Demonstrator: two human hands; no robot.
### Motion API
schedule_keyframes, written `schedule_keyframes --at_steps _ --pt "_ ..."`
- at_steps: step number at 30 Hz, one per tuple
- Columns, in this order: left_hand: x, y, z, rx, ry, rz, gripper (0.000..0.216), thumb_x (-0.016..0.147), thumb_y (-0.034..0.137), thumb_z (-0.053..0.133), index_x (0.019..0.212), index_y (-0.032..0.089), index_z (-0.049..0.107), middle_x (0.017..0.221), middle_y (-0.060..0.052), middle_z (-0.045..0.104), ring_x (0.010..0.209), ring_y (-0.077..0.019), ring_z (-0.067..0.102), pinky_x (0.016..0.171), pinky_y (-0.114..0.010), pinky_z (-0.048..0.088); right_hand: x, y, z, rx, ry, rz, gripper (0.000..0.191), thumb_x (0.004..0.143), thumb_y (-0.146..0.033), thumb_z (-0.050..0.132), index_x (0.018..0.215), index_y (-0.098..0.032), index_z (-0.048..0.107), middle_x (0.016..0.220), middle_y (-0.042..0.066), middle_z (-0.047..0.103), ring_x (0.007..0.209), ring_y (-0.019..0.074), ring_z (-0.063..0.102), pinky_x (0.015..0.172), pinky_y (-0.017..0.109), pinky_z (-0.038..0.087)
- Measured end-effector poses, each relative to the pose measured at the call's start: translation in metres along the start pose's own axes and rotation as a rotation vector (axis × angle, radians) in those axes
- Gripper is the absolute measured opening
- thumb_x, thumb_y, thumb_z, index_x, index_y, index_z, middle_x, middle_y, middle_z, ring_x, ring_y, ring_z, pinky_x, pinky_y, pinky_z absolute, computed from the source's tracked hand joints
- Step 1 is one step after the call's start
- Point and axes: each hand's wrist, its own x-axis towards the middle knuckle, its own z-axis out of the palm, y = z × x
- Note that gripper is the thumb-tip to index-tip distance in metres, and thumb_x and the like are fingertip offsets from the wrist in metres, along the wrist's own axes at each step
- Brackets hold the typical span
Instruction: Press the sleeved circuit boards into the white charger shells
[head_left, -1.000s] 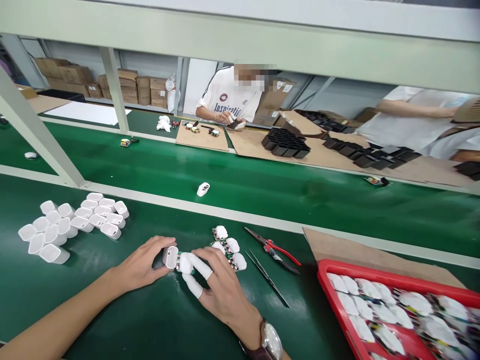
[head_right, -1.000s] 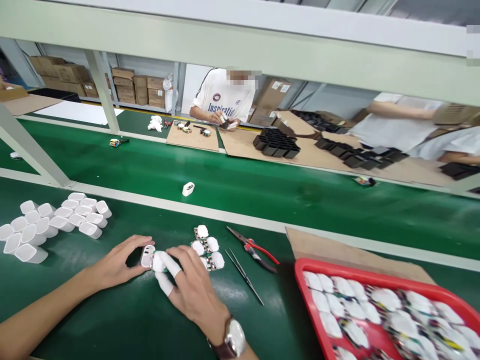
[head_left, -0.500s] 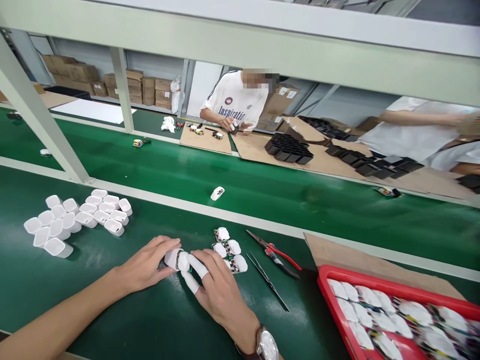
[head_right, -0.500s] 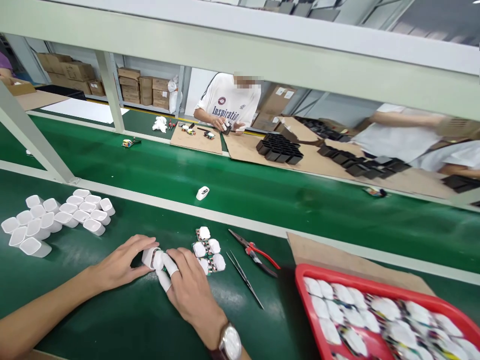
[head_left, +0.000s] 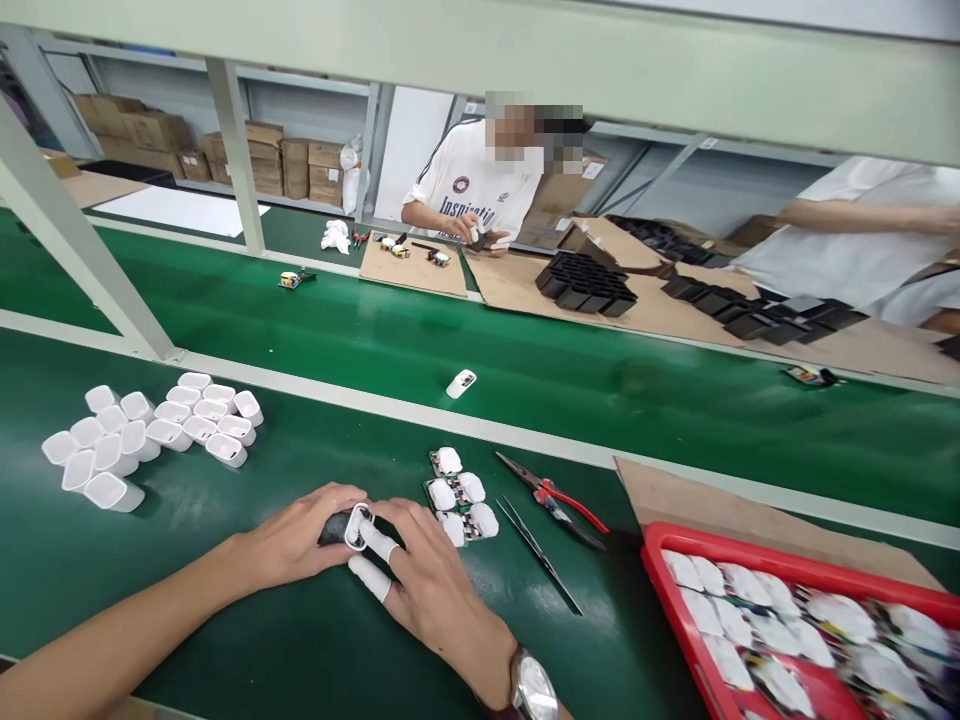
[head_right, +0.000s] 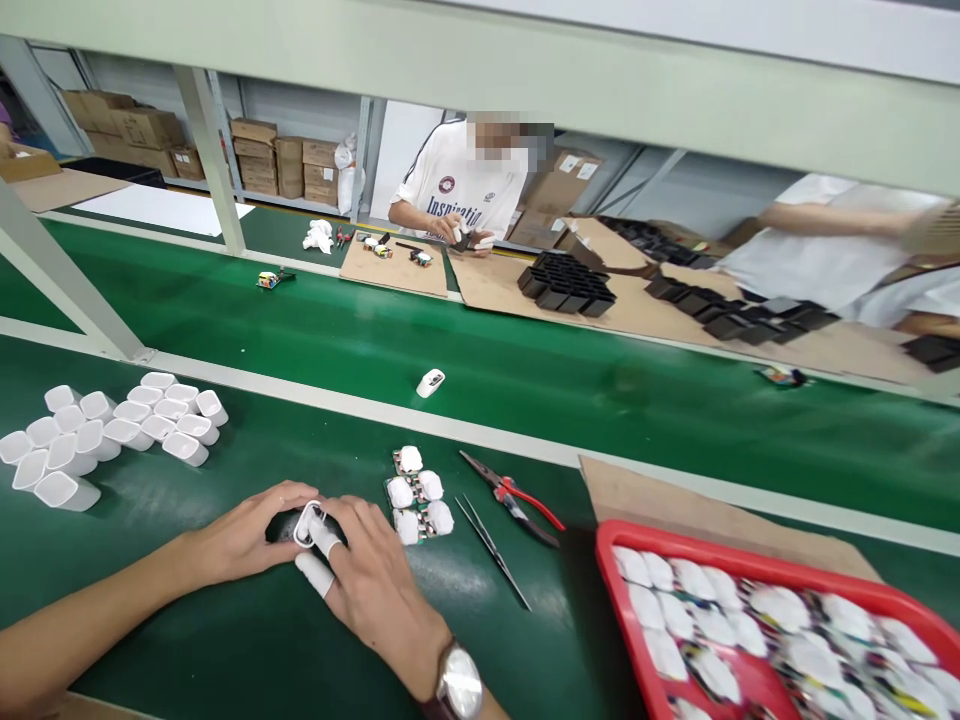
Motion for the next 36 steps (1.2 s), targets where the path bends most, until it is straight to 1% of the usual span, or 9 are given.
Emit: schedule_keyframes --at_steps 3,6,11,16,21,27,30,33,36 --pt "0.001 0.004 0.000 -0.057 -0.032 -0.076 0.066 0.095 0.021 0.068 0.153 0.031 0.036 0.153 -0.010 0.060 0.140 -0.0267 0.061 0.113 -0.045 0.054 0.001 0.000 0.003 0.030 -0.027 0.024 0.033 0.102 -0.017 0.062 0.134 -0.024 0.059 0.134 0.015 0.063 0.124 0.0327 0.061 0.099 0.054 0.061" --pt "0.000 0.007 -0.002 -0.088 -0.044 -0.084 0.071 0.092 0.019 0.067 0.152 0.032 0.032 0.146 -0.007 0.067 0.135 -0.0251 0.066 0.109 -0.043 0.056 0.000 0.004 0.008 0.095 -0.027 0.068 0.041 0.101 -0.015 0.062 0.140 -0.023 0.055 0.132 0.015 0.062 0.118 0.0290 0.064 0.096 0.049 0.063" --pt "-0.003 0.006 -0.002 -0.035 0.053 -0.122 0.052 0.093 0.025 0.068 0.139 0.029 0.044 0.133 -0.008 0.075 0.126 -0.0269 0.071 0.102 -0.042 0.058 0.004 0.015 0.007 0.044 -0.073 0.010 0.032 0.101 -0.012 0.059 0.131 -0.022 0.060 0.118 0.013 0.061 0.103 0.0248 0.066 0.084 0.041 0.064" --pt "-0.001 0.008 -0.002 -0.031 0.044 -0.087 0.043 0.094 0.027 0.066 0.130 0.028 0.043 0.126 -0.006 0.075 0.118 -0.0256 0.074 0.096 -0.040 0.059 0.011 0.018 -0.002 -0.040 -0.173 -0.098 0.034 0.096 -0.005 0.056 0.125 -0.021 0.063 0.119 0.013 0.064 0.103 0.0269 0.065 0.084 0.043 0.062" --pt "-0.001 0.008 -0.001 0.012 0.046 -0.064 0.036 0.095 0.025 0.062 0.125 0.029 0.042 0.119 -0.004 0.074 0.104 -0.0234 0.076 0.084 -0.037 0.059 0.004 0.017 0.007 0.124 -0.091 0.055 0.035 0.103 -0.014 0.056 0.137 -0.025 0.059 0.118 0.010 0.060 0.102 0.0226 0.066 0.086 0.038 0.063" --pt "-0.002 0.006 -0.001 0.013 0.067 -0.023 0.036 0.095 0.020 0.063 0.124 0.029 0.045 0.123 -0.004 0.074 0.108 -0.0225 0.076 0.088 -0.036 0.060 -0.003 0.016 0.012 0.137 -0.108 0.111 0.030 0.104 -0.016 0.057 0.132 -0.025 0.060 0.121 0.011 0.058 0.103 0.0238 0.065 0.088 0.043 0.063" --pt "0.000 0.009 -0.003 0.059 0.059 0.055 0.034 0.096 0.015 0.061 0.126 0.028 0.050 0.124 -0.005 0.072 0.108 -0.0217 0.074 0.091 -0.036 0.061 -0.003 0.016 0.010 0.196 -0.069 0.142 0.031 0.106 -0.019 0.057 0.135 -0.026 0.057 0.119 0.009 0.060 0.104 0.0221 0.066 0.089 0.040 0.063" --pt "0.003 0.012 -0.006 0.164 0.046 0.235 0.025 0.103 0.015 0.057 0.125 0.028 0.059 0.129 -0.007 0.070 0.117 -0.0229 0.070 0.098 -0.037 0.059 -0.004 0.016 0.008 0.130 -0.032 0.087 0.026 0.106 -0.020 0.056 0.132 -0.024 0.059 0.119 0.011 0.062 0.104 0.0237 0.065 0.089 0.042 0.063" --pt "0.006 0.012 -0.008 0.247 0.141 0.380 0.018 0.106 0.015 0.056 0.115 0.027 0.066 0.128 -0.009 0.070 0.109 -0.0229 0.071 0.092 -0.038 0.061 -0.004 0.017 0.004 0.089 -0.025 0.099 0.029 0.107 -0.023 0.057 0.135 -0.024 0.058 0.119 0.011 0.064 0.103 0.0245 0.066 0.088 0.043 0.062"
